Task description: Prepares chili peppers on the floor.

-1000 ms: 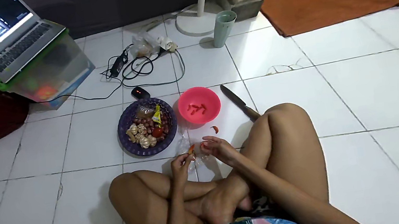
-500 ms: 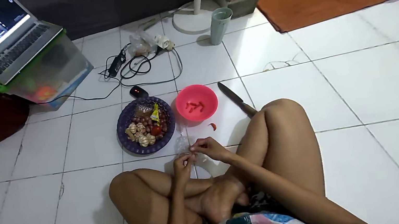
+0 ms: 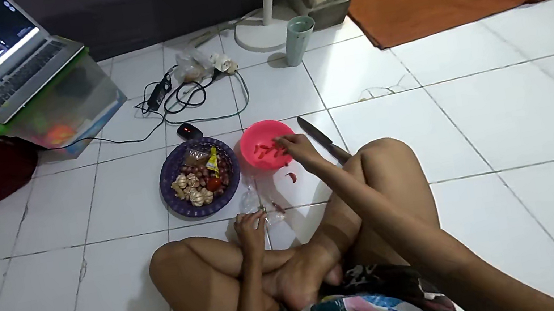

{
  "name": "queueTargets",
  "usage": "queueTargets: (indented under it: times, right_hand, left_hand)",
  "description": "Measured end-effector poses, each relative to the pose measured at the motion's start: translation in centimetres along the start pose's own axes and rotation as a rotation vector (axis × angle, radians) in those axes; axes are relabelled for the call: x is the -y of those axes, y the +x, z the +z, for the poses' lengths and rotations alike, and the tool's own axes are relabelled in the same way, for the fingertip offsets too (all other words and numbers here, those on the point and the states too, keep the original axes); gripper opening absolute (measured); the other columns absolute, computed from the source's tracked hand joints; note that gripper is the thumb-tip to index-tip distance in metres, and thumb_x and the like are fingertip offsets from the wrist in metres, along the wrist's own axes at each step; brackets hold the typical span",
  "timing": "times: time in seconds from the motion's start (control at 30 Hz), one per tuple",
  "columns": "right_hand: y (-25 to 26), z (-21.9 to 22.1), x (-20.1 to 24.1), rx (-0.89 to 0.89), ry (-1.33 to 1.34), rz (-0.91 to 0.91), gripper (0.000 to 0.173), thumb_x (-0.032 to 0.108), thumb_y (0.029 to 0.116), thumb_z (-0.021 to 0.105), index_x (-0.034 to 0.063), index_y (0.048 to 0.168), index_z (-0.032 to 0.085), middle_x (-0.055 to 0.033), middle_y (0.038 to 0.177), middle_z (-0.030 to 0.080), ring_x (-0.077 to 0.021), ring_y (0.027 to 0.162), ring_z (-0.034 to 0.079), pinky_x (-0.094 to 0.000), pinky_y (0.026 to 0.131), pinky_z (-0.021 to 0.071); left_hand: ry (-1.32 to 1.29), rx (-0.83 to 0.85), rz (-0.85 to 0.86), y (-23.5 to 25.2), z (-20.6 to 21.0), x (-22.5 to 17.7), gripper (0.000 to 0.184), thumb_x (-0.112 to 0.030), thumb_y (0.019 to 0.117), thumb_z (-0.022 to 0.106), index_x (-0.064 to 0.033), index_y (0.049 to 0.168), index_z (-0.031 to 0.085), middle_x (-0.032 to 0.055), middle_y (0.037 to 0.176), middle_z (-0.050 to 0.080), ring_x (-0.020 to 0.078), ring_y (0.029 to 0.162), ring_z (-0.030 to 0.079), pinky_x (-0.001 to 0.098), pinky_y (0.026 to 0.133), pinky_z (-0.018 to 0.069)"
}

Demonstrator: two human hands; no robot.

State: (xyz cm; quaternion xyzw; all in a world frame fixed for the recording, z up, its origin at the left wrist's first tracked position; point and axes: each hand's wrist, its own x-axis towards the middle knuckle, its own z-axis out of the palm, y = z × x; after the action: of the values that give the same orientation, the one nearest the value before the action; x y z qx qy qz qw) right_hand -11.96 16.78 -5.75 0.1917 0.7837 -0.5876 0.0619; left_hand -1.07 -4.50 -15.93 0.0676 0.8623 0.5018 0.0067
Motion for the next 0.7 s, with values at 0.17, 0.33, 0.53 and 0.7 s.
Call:
queueTargets:
  times: [0.17, 0.33, 0.53, 0.7]
  right_hand:
    - [1.5, -0.3, -1.5, 0.018, 0.087, -0.007, 0.033, 0.008, 0.1091, 0.043, -0.006, 0.133, 0.061, -0.0258, 0.132, 0.062, -0.0307, 0.115, 0.063, -0.0436, 0.101, 0.0494]
    - [-0.5, -0.3, -5.0, -0.13, -0.026, 0.013, 0.026, 0.003, 0.1039, 0.051, -0.0092, 0.122, 0.065, -0.0264, 0.121, 0.066, -0.0308, 0.104, 0.067, -0.0435, 0.095, 0.0534]
    - [-3.7, 1.7, -9.6, 0.328, -0.533, 0.04, 0.032, 0.009, 0.1009, 0.059, -0.0066, 0.129, 0.063, -0.0314, 0.121, 0.065, -0.0448, 0.111, 0.065, -0.0581, 0.1, 0.049]
    - [-4.2, 5.3, -9.6, 0.374, -0.79, 0.136, 0.034, 0.019, 0.1013, 0.061, -0.0045, 0.127, 0.064, -0.0303, 0.136, 0.055, -0.0456, 0.123, 0.058, -0.0583, 0.1, 0.049]
  left_hand:
    - [0.18, 0.015, 0.035, -0.2, 0.6, 0.4, 0.017, -0.001, 0.0903, 0.069, -0.0027, 0.103, 0.081, 0.0183, 0.106, 0.075, 0.0432, 0.11, 0.064, 0.0619, 0.102, 0.0399]
    - [0.22, 0.01, 0.036, -0.2, 0.7, 0.1, 0.015, -0.003, 0.0919, 0.068, -0.0018, 0.101, 0.08, 0.0168, 0.105, 0.076, 0.0408, 0.107, 0.066, 0.0607, 0.102, 0.0402]
    - [0.264, 0.038, -0.025, 0.0, 0.7, -0.3, 0.019, -0.002, 0.0936, 0.064, -0.0022, 0.105, 0.079, 0.0174, 0.109, 0.075, 0.0423, 0.112, 0.064, 0.062, 0.103, 0.0384]
    - [0.293, 0.007, -0.082, 0.1, 0.4, -0.5, 0.025, 0.004, 0.0921, 0.059, -0.0042, 0.106, 0.079, 0.0164, 0.11, 0.075, 0.0412, 0.113, 0.063, 0.0606, 0.102, 0.0389]
